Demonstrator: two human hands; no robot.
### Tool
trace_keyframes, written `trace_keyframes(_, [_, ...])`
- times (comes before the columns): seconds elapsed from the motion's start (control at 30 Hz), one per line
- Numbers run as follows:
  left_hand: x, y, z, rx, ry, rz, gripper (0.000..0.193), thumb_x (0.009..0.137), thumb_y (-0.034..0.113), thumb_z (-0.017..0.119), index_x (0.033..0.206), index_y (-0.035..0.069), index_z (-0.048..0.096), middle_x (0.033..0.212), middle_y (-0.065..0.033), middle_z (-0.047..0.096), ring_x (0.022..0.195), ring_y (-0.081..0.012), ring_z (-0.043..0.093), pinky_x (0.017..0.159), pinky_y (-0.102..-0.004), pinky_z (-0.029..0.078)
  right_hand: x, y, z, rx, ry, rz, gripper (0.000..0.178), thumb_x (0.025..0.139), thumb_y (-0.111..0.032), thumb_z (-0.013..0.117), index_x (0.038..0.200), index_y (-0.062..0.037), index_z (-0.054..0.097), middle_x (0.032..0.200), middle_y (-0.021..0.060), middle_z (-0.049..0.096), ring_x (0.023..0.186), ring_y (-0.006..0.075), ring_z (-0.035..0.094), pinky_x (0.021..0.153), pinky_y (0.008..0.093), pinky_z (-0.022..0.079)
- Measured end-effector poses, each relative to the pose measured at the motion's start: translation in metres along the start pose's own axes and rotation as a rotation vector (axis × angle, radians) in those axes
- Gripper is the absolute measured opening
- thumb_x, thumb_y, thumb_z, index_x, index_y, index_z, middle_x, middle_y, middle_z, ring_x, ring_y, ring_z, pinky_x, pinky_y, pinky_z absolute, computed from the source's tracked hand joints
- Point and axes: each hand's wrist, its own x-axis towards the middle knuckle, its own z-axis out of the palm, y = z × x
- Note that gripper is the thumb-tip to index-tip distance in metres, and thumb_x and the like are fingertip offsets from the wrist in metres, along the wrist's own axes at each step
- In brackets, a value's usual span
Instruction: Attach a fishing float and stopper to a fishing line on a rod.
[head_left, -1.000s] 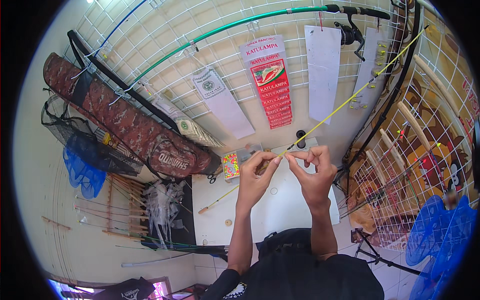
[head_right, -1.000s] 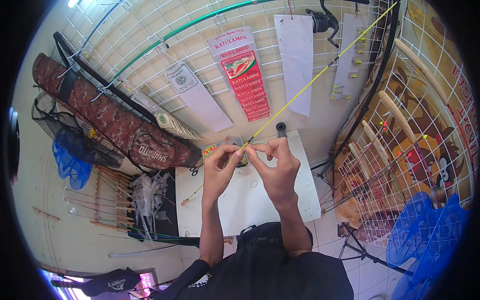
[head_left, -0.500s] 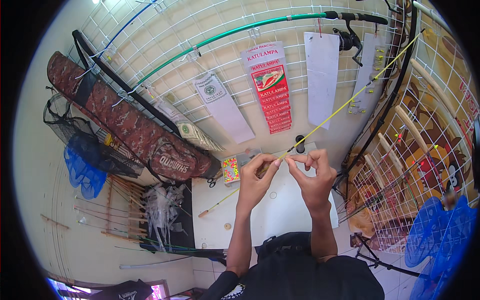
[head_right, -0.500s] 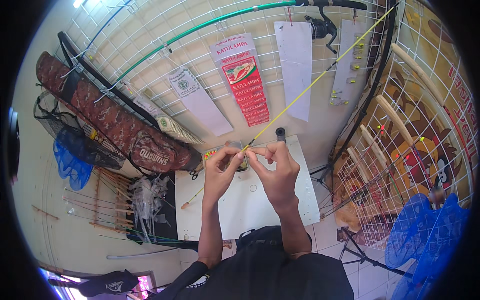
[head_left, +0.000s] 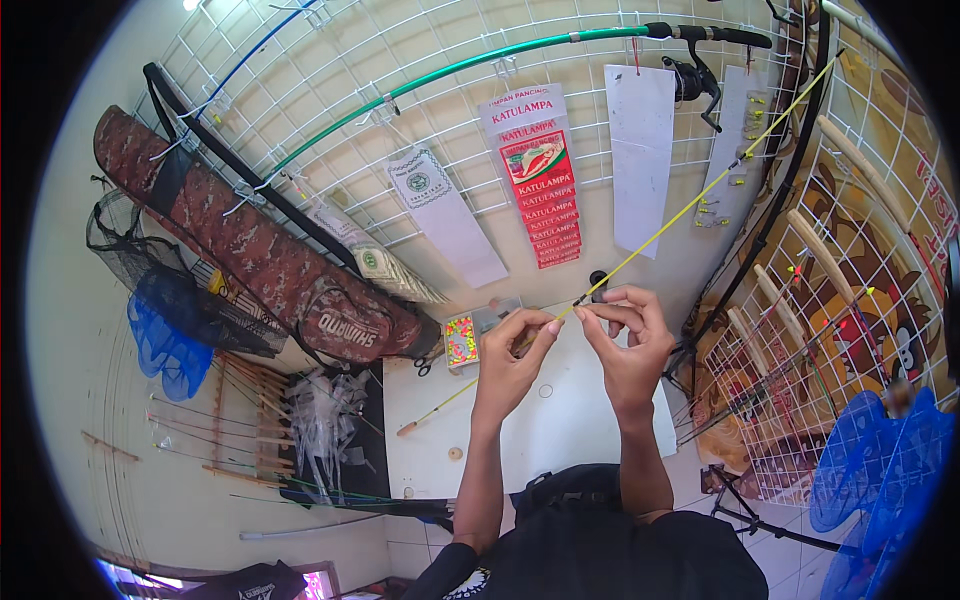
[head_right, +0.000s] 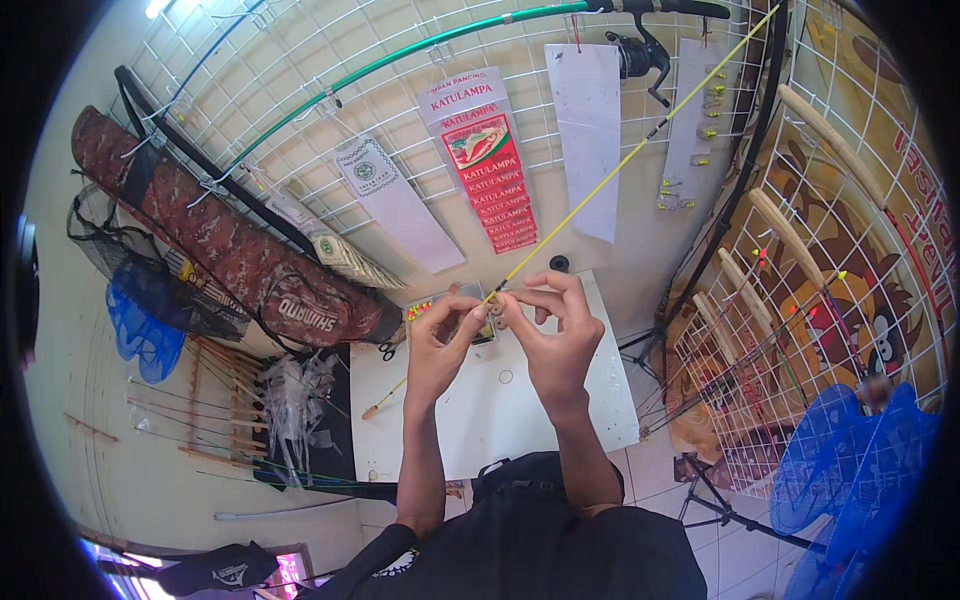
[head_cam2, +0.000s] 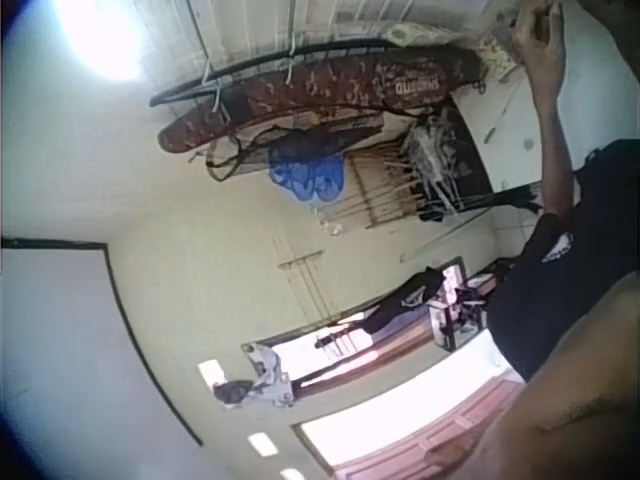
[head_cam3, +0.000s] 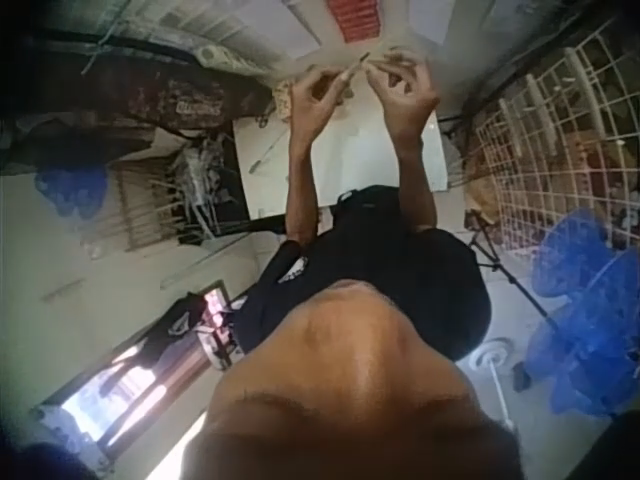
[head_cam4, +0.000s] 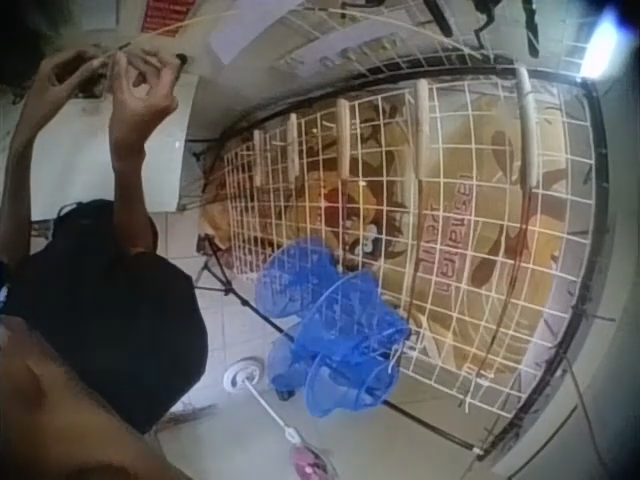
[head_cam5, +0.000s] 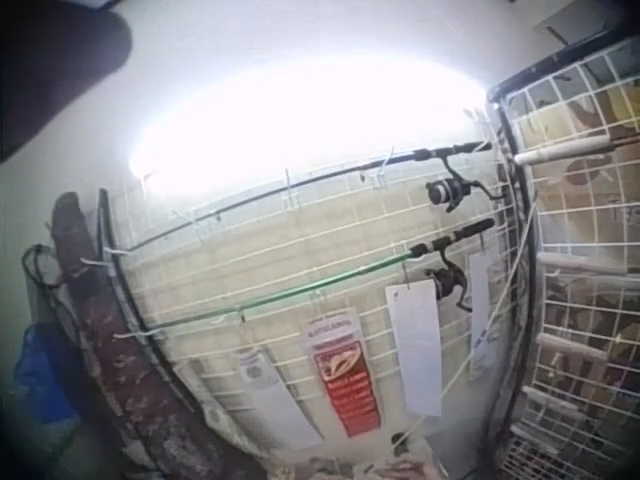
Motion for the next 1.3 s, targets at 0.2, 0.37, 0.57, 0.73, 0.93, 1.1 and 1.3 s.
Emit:
trace_keyframes(0.2, [-0.002, 0.002, 0.0, -0.009, -0.009, -0.009, 0.013, 0.09, 0.01, 0.067, 0.091, -0.002, 0.066, 0.078, -0.0025, 0.06, 0.07, -0.0051, 0.051, 0.062, -0.0216, 0.041, 0.004, 0.013, -0.002, 0.315, -0.093, 0.202, 0.034, 0.08, 0.0, 0.073, 0.114, 0.004, 0.065, 0.084, 0.0065, 0.072, 0.07, 0.0042, 0.055, 0.066, 0.0201, 0.04])
trace_keyframes(0.37, [-0.002, 0.001, 0.0, -0.005, -0.03, -0.031, 0.014, 0.09, 0.012, 0.067, 0.09, -0.002, 0.065, 0.077, -0.0021, 0.061, 0.07, -0.0049, 0.052, 0.063, -0.0215, 0.041, 0.009, 0.01, -0.01, 0.476, -0.225, 0.344, 0.032, 0.083, 0.001, 0.071, 0.113, 0.0065, 0.064, 0.088, 0.0099, 0.07, 0.081, 0.0086, 0.064, 0.078, 0.0221, 0.048])
trace_keyframes(0.57, [-0.002, -0.001, 0.003, 0.009, -0.066, -0.039, 0.014, 0.09, 0.013, 0.067, 0.089, -0.001, 0.065, 0.073, -0.0024, 0.06, 0.068, -0.0063, 0.053, 0.061, -0.0225, 0.041, 0.012, 0.014, -0.018, 0.549, -0.275, 0.399, 0.028, 0.082, 0.001, 0.071, 0.109, 0.0072, 0.064, 0.089, 0.0112, 0.07, 0.083, 0.011, 0.066, 0.079, 0.0238, 0.051])
trace_keyframes(0.73, [-0.003, -0.001, 0.002, -0.007, -0.053, -0.035, 0.014, 0.09, 0.013, 0.067, 0.089, -0.001, 0.066, 0.073, -0.0022, 0.06, 0.067, -0.0066, 0.053, 0.06, -0.0231, 0.041, 0.012, 0.017, -0.019, 0.556, -0.245, 0.402, 0.015, 0.083, 0.002, 0.07, 0.095, 0.0049, 0.063, 0.088, 0.0142, 0.07, 0.083, 0.0158, 0.068, 0.078, 0.0254, 0.054])
trace_keyframes(0.93, [-0.006, 0.004, 0.003, 0.044, -0.081, -0.016, 0.015, 0.09, 0.012, 0.066, 0.093, -0.003, 0.066, 0.077, -0.0061, 0.065, 0.072, -0.0102, 0.06, 0.066, -0.0253, 0.047, 0.012, 0.02, -0.022, 0.517, -0.251, 0.376, 0.01, 0.085, 0.001, 0.067, 0.093, 0.0019, 0.061, 0.091, 0.0113, 0.068, 0.087, 0.0132, 0.065, 0.082, 0.0254, 0.051])
trace_keyframes(1.1, [-0.01, 0.002, -0.001, 0.054, -0.138, -0.035, 0.018, 0.092, 0.01, 0.063, 0.104, -0.003, 0.065, 0.085, -0.0065, 0.068, 0.076, -0.011, 0.064, 0.068, -0.0247, 0.052, 0.014, 0.023, -0.017, 0.521, -0.26, 0.375, 0.007, 0.089, -0.002, 0.063, 0.093, 0.0003, 0.057, 0.102, 0.0195, 0.068, 0.09, 0.0156, 0.064, 0.088, 0.0286, 0.048])
trace_keyframes(1.3, [-0.027, -0.018, -0.017, 0.256, -0.028, 0.043, 0.022, 0.088, 0.01, 0.066, 0.109, 0.001, 0.066, 0.096, -0.0094, 0.068, 0.091, -0.0183, 0.066, 0.083, -0.0314, 0.05, 0.01, 0.031, -0.012, 0.576, -0.233, 0.323, 0.005, 0.093, -0.001, 0.056, 0.095, 0.0018, 0.052, 0.095, 0.0183, 0.067, 0.09, 0.0269, 0.068, 0.086, 0.0389, 0.056])
